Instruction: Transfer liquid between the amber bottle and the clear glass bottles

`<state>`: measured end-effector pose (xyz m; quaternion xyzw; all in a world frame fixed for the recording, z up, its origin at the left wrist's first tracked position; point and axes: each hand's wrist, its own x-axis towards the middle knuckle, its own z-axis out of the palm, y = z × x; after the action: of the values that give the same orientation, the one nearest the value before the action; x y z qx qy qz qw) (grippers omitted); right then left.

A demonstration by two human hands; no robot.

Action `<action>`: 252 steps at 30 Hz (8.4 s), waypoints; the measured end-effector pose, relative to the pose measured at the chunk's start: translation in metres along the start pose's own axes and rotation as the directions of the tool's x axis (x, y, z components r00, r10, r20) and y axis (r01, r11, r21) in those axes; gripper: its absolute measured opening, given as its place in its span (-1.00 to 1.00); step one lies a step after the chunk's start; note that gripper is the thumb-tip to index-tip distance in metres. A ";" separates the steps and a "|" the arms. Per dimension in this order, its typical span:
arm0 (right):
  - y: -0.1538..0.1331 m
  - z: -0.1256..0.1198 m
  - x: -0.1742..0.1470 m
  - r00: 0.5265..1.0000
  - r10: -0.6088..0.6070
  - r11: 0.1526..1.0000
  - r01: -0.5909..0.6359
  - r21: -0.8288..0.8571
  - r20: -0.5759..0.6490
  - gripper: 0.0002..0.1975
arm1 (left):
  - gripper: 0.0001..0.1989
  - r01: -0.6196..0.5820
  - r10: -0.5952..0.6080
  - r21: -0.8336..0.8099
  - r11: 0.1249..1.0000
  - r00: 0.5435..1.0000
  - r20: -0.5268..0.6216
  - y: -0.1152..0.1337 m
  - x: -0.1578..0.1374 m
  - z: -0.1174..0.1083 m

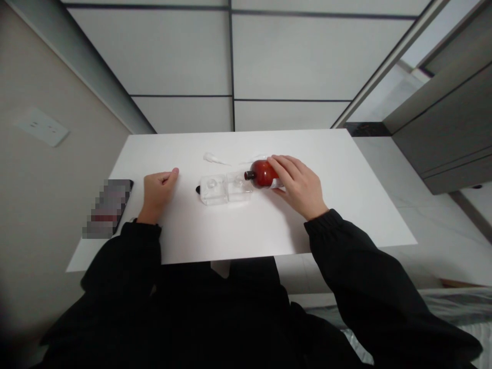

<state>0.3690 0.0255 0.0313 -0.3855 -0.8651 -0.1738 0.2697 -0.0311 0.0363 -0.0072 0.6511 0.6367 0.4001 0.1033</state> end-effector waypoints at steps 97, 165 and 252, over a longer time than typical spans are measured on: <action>0.015 -0.031 0.037 0.965 -0.129 0.987 0.147 -0.063 0.228 -0.39 | -0.44 0.057 -0.055 0.060 0.997 0.998 -0.027 0.002 -0.001 0.001; 0.010 -0.049 0.048 0.966 -0.107 0.990 0.126 -0.065 0.236 -0.35 | -0.44 0.066 -0.066 0.040 0.997 0.998 0.004 0.003 0.001 0.001; 0.008 -0.051 0.070 0.920 -0.182 0.983 0.181 0.036 0.348 -0.45 | -0.44 0.071 -0.072 0.051 0.996 0.997 0.025 0.008 0.001 0.001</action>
<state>0.3525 0.0448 0.1142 -0.3281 -0.9314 -0.1254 0.0952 -0.0247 0.0362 -0.0022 0.6357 0.6679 0.3712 0.1096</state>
